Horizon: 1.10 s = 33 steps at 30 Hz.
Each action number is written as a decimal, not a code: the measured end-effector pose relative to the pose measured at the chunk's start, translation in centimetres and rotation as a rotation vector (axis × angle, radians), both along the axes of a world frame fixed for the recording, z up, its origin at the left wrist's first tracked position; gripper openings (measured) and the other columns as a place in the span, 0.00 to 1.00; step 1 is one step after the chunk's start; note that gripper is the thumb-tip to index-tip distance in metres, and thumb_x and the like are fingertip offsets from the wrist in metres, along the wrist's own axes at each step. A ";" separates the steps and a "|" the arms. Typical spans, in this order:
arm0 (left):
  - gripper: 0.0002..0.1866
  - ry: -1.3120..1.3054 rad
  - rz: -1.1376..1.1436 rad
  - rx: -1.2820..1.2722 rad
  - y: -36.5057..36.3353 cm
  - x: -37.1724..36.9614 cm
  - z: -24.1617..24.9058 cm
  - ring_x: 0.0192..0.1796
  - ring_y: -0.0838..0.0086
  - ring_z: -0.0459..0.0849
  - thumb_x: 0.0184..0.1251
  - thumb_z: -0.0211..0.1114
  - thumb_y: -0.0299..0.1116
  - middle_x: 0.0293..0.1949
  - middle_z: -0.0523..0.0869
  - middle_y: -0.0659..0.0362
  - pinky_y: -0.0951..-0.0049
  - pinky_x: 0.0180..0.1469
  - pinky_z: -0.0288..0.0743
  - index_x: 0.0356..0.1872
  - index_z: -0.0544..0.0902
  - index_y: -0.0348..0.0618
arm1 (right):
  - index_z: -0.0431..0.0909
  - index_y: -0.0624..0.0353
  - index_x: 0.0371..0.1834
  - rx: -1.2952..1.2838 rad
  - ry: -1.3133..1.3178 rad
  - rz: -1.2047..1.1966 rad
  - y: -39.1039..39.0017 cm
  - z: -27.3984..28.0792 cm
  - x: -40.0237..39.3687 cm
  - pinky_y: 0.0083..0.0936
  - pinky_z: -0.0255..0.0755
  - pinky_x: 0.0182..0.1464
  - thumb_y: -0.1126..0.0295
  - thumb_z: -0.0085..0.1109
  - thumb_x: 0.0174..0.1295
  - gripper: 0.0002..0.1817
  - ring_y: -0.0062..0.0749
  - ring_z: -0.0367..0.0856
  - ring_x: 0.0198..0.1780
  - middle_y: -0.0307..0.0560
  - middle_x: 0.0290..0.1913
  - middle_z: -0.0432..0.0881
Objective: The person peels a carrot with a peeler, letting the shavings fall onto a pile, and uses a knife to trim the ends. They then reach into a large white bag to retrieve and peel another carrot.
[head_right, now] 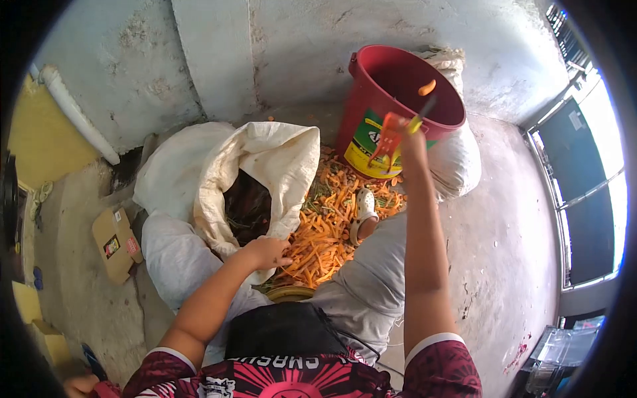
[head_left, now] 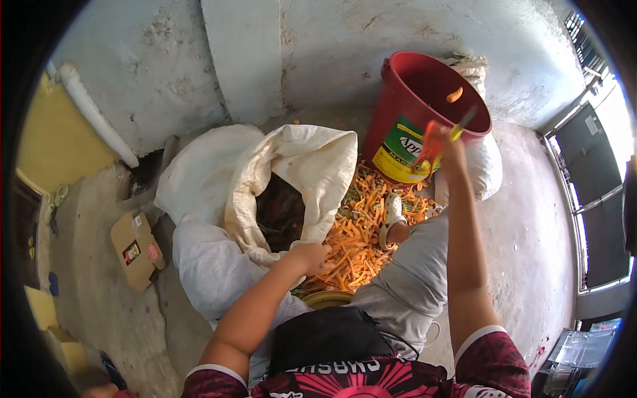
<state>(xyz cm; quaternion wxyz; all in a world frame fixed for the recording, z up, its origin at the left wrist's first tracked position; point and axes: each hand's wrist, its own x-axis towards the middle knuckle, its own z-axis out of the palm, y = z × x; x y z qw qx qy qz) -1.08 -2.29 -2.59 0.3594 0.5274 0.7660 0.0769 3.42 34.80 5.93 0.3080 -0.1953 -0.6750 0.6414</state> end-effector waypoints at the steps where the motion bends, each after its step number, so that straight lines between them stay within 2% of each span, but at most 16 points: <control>1: 0.22 -0.011 -0.006 -0.042 0.1 0.0 -0.2 0.39 0.57 0.78 0.56 0.55 0.49 0.34 0.79 0.47 0.61 0.39 0.71 0.40 0.72 0.38 | 0.71 0.62 0.42 0.021 -0.095 0.038 -1.4 -1.9 -0.5 0.23 0.71 0.33 0.60 0.49 0.59 0.16 0.28 0.76 0.32 0.44 0.31 0.76; 2: 0.21 -0.022 -0.013 -0.085 0.1 -0.1 -0.4 0.39 0.57 0.79 0.56 0.55 0.49 0.33 0.79 0.47 0.61 0.39 0.71 0.40 0.72 0.39 | 0.72 0.62 0.40 -0.070 -0.153 0.078 -3.9 -2.9 -0.7 0.21 0.70 0.31 0.61 0.50 0.59 0.15 0.26 0.75 0.31 0.42 0.30 0.76; 4: 0.22 -0.014 0.050 -0.046 -0.3 -0.2 -1.2 0.39 0.57 0.78 0.56 0.55 0.50 0.33 0.79 0.49 0.61 0.39 0.71 0.40 0.73 0.40 | 0.73 0.63 0.38 0.044 -0.432 -0.075 -4.8 -8.0 -1.2 0.22 0.63 0.43 0.63 0.50 0.59 0.13 0.22 0.71 0.36 0.39 0.34 0.76; 6: 0.22 -0.003 0.114 -0.010 -0.8 -0.7 -1.9 0.38 0.58 0.78 0.55 0.55 0.51 0.33 0.80 0.50 0.62 0.39 0.71 0.40 0.74 0.42 | 0.73 0.62 0.37 0.016 -0.523 -0.117 -6.9 -9.4 -1.2 0.22 0.59 0.46 0.63 0.50 0.59 0.12 0.20 0.68 0.37 0.37 0.34 0.75; 9: 0.23 -0.037 0.133 -0.041 -1.1 -1.7 -2.6 0.38 0.58 0.78 0.57 0.54 0.49 0.34 0.80 0.51 0.62 0.39 0.71 0.45 0.74 0.41 | 0.74 0.61 0.37 -0.023 -0.544 0.009 -7.0 -8.5 -2.3 0.21 0.60 0.43 0.63 0.50 0.59 0.12 0.21 0.68 0.35 0.35 0.31 0.74; 12: 0.22 -0.046 0.145 -0.118 -0.7 -3.1 -4.3 0.38 0.58 0.79 0.57 0.55 0.49 0.34 0.80 0.51 0.64 0.39 0.71 0.44 0.74 0.41 | 0.73 0.61 0.37 0.314 -0.638 0.115 -7.0 -6.9 -3.0 0.21 0.65 0.35 0.62 0.50 0.60 0.13 0.21 0.71 0.32 0.37 0.30 0.75; 15: 0.20 -0.215 0.230 -0.193 -0.2 -6.4 -5.9 0.37 0.60 0.79 0.57 0.55 0.47 0.34 0.80 0.51 0.65 0.38 0.71 0.41 0.75 0.40 | 0.73 0.61 0.37 0.106 -0.704 0.204 -7.5 -6.3 -4.1 0.21 0.70 0.24 0.62 0.49 0.61 0.13 0.21 0.73 0.28 0.40 0.29 0.76; 18: 0.17 -0.153 0.450 -0.117 -0.1 -10.0 -7.2 0.32 0.66 0.79 0.58 0.55 0.44 0.30 0.80 0.54 0.69 0.36 0.70 0.39 0.75 0.38 | 0.71 0.64 0.32 0.142 -0.635 0.225 -7.0 -7.7 -4.9 0.27 0.64 0.33 0.62 0.47 0.61 0.14 0.27 0.70 0.27 0.46 0.24 0.74; 21: 0.15 -0.259 0.819 0.279 -0.1 -12.5 -12.0 0.30 0.72 0.77 0.58 0.55 0.41 0.26 0.79 0.57 0.73 0.35 0.69 0.37 0.76 0.38 | 0.70 0.64 0.33 0.312 -0.637 0.189 -6.8 -7.7 -5.4 0.28 0.65 0.34 0.63 0.48 0.59 0.13 0.32 0.71 0.29 0.50 0.25 0.73; 22: 0.16 -0.265 0.879 0.223 0.2 -13.0 -13.0 0.33 0.67 0.77 0.58 0.55 0.41 0.29 0.79 0.54 0.71 0.37 0.69 0.37 0.76 0.37 | 0.70 0.65 0.33 0.366 -0.636 0.185 -6.7 -7.7 -5.5 0.29 0.65 0.34 0.63 0.49 0.59 0.13 0.32 0.72 0.29 0.51 0.25 0.73; 24: 0.17 -0.267 0.993 0.113 0.9 -14.6 -14.4 0.41 0.57 0.78 0.57 0.54 0.42 0.35 0.80 0.47 0.66 0.42 0.69 0.37 0.76 0.35 | 0.71 0.64 0.37 0.339 -0.701 0.223 -6.8 -6.7 -5.7 0.23 0.70 0.27 0.64 0.48 0.60 0.13 0.23 0.72 0.28 0.45 0.26 0.74; 25: 0.17 -0.273 0.979 0.100 1.4 -15.3 -16.3 0.42 0.56 0.77 0.58 0.53 0.41 0.36 0.80 0.46 0.65 0.44 0.68 0.38 0.76 0.35 | 0.71 0.64 0.39 0.330 -0.731 0.239 -6.8 -6.1 -5.9 0.20 0.72 0.23 0.65 0.48 0.60 0.13 0.19 0.72 0.27 0.42 0.27 0.75; 28: 0.17 -0.248 1.003 0.063 3.8 -16.4 -22.7 0.42 0.54 0.77 0.59 0.51 0.37 0.41 0.78 0.45 0.64 0.46 0.69 0.45 0.73 0.36 | 0.72 0.64 0.37 0.388 -0.668 0.205 -6.8 -5.8 -6.0 0.19 0.69 0.25 0.65 0.49 0.60 0.12 0.18 0.71 0.26 0.42 0.25 0.75; 30: 0.17 -0.031 0.918 0.311 4.8 -16.5 -28.6 0.43 0.58 0.76 0.57 0.53 0.35 0.42 0.77 0.48 0.65 0.47 0.68 0.46 0.72 0.38 | 0.73 0.64 0.36 0.224 -0.725 0.199 -7.4 -4.5 -6.5 0.19 0.67 0.26 0.65 0.50 0.59 0.12 0.19 0.70 0.26 0.42 0.24 0.75; 31: 0.18 0.078 0.874 0.432 5.4 -16.4 -29.6 0.44 0.60 0.75 0.56 0.55 0.34 0.42 0.77 0.49 0.65 0.47 0.67 0.47 0.72 0.40 | 0.73 0.64 0.35 0.143 -0.754 0.196 -7.7 -4.3 -6.8 0.19 0.66 0.27 0.65 0.51 0.59 0.12 0.19 0.70 0.26 0.41 0.24 0.75; 33: 0.20 -0.094 0.979 0.446 6.6 -16.6 -30.3 0.49 0.59 0.73 0.55 0.54 0.34 0.48 0.74 0.48 0.65 0.50 0.65 0.50 0.69 0.39 | 0.71 0.66 0.31 0.246 -0.768 0.202 -7.4 -4.9 -7.0 0.25 0.65 0.28 0.67 0.51 0.58 0.10 0.31 0.70 0.23 0.50 0.24 0.74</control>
